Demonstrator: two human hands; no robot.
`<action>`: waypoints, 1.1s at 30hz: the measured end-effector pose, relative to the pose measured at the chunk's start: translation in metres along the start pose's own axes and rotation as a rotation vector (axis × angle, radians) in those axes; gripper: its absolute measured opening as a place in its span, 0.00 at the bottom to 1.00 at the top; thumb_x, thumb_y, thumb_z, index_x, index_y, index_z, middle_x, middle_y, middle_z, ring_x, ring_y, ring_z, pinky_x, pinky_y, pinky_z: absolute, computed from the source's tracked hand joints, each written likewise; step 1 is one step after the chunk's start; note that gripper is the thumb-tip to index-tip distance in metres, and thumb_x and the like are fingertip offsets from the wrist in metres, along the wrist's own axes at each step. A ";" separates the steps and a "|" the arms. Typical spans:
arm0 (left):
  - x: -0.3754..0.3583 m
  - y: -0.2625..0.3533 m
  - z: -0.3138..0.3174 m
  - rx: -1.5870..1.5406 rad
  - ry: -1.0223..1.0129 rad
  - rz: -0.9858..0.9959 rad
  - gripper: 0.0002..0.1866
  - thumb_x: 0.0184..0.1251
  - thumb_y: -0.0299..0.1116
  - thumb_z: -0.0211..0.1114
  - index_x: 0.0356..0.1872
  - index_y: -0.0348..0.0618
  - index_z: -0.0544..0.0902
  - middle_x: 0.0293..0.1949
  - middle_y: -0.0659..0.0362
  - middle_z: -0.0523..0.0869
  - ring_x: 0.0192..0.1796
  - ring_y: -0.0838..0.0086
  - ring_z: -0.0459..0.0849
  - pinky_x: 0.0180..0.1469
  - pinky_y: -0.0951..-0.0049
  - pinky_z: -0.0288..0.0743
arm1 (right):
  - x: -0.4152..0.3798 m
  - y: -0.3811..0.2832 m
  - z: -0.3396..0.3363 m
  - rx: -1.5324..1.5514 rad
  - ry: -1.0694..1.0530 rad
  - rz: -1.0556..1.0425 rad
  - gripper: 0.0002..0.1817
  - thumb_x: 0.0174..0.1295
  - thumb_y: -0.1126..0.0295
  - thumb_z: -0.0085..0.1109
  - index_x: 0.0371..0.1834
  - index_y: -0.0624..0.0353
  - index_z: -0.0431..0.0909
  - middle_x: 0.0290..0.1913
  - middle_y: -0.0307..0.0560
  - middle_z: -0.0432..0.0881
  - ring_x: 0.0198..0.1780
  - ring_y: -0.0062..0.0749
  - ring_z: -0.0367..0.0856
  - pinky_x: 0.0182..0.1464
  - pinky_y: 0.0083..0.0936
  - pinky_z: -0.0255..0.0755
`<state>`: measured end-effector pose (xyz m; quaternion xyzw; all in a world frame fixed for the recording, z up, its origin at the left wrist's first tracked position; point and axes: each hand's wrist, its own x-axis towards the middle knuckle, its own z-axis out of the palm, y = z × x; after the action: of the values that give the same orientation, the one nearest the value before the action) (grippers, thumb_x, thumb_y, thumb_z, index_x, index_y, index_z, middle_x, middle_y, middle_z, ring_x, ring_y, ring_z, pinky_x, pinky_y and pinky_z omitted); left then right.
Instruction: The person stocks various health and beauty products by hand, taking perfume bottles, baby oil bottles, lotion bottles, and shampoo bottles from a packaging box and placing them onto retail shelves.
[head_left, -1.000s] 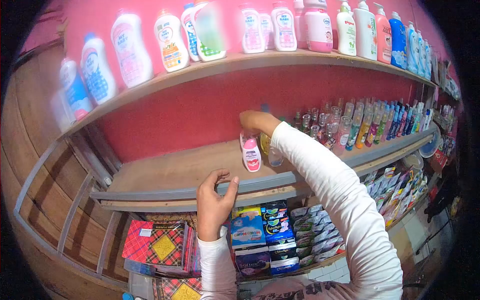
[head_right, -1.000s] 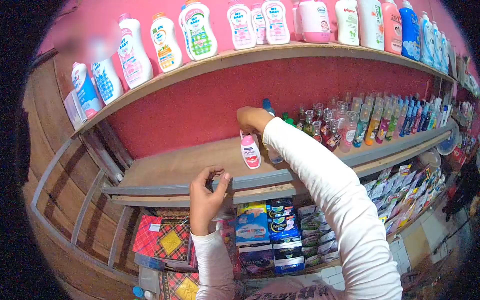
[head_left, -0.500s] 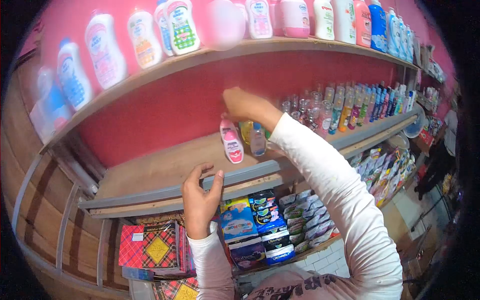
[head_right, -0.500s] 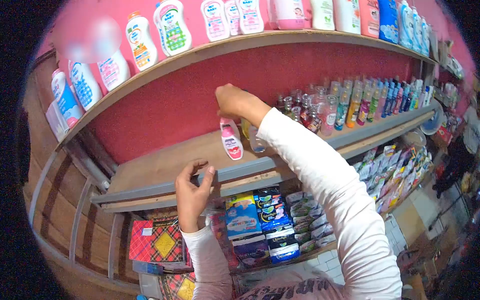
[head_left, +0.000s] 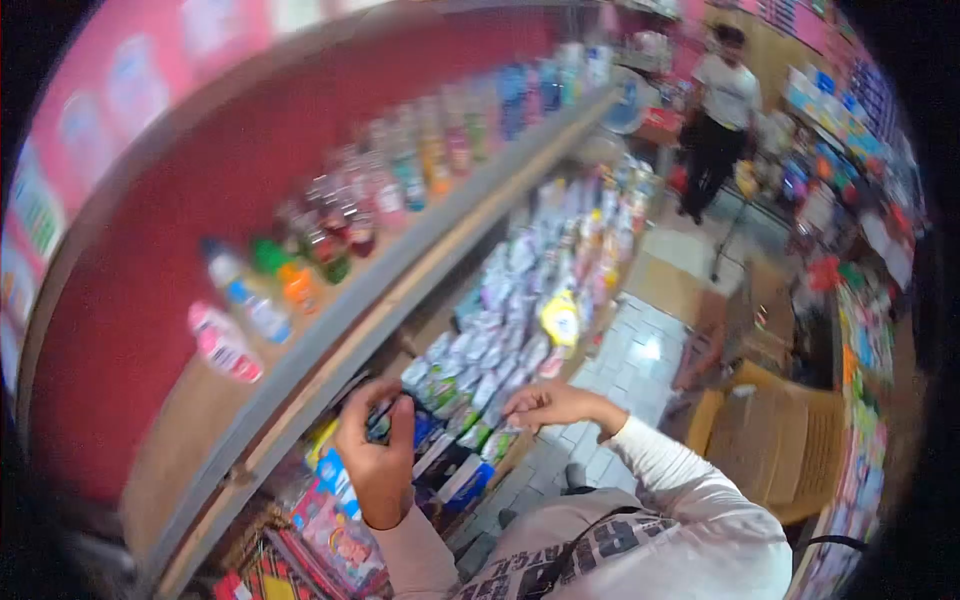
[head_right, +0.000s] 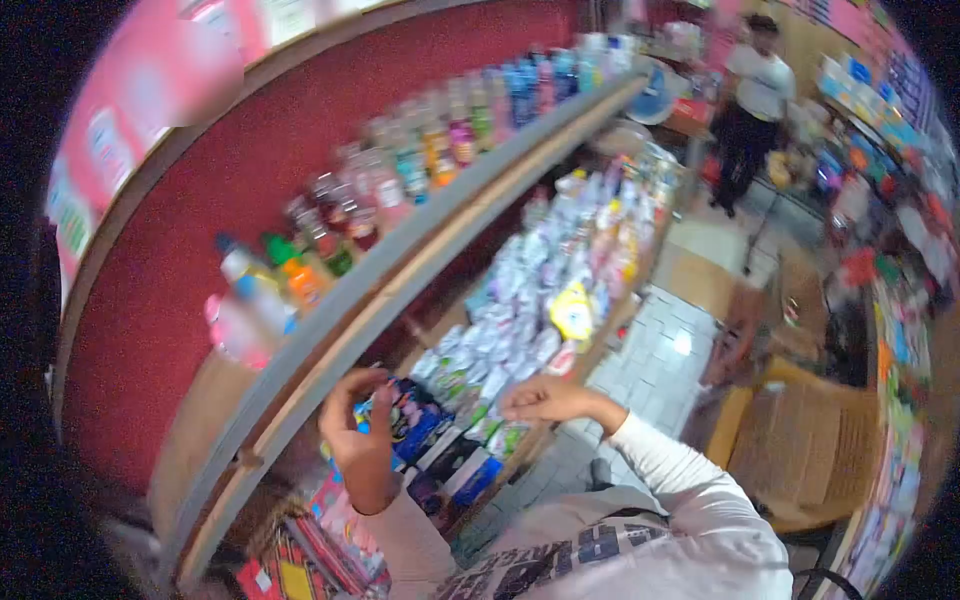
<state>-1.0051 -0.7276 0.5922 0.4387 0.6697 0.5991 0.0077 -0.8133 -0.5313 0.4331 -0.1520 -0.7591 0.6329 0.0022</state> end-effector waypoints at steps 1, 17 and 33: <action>-0.007 -0.010 0.021 0.065 -0.095 -0.009 0.08 0.62 0.26 0.69 0.41 0.33 0.83 0.37 0.55 0.87 0.43 0.73 0.85 0.50 0.73 0.76 | -0.018 0.072 0.009 0.014 0.231 -0.001 0.19 0.66 0.57 0.65 0.53 0.60 0.82 0.37 0.39 0.86 0.35 0.20 0.79 0.39 0.23 0.75; -0.203 -0.228 0.329 0.490 -1.365 -0.299 0.26 0.55 0.46 0.71 0.46 0.33 0.85 0.43 0.44 0.88 0.48 0.52 0.87 0.53 0.61 0.79 | -0.428 0.423 0.052 -0.142 0.747 1.306 0.22 0.53 0.55 0.62 0.45 0.57 0.86 0.50 0.60 0.85 0.50 0.51 0.86 0.52 0.40 0.78; -0.174 -0.289 0.574 0.674 -1.678 -0.057 0.22 0.57 0.47 0.70 0.39 0.35 0.88 0.41 0.43 0.89 0.45 0.50 0.87 0.50 0.55 0.80 | -0.398 0.433 -0.023 0.219 0.944 1.366 0.24 0.54 0.56 0.62 0.47 0.62 0.86 0.51 0.62 0.84 0.54 0.52 0.84 0.56 0.40 0.76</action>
<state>-0.7574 -0.3456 0.1070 0.6936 0.5947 -0.1461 0.3793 -0.3309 -0.5364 0.0965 -0.8265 -0.3537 0.4352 -0.0494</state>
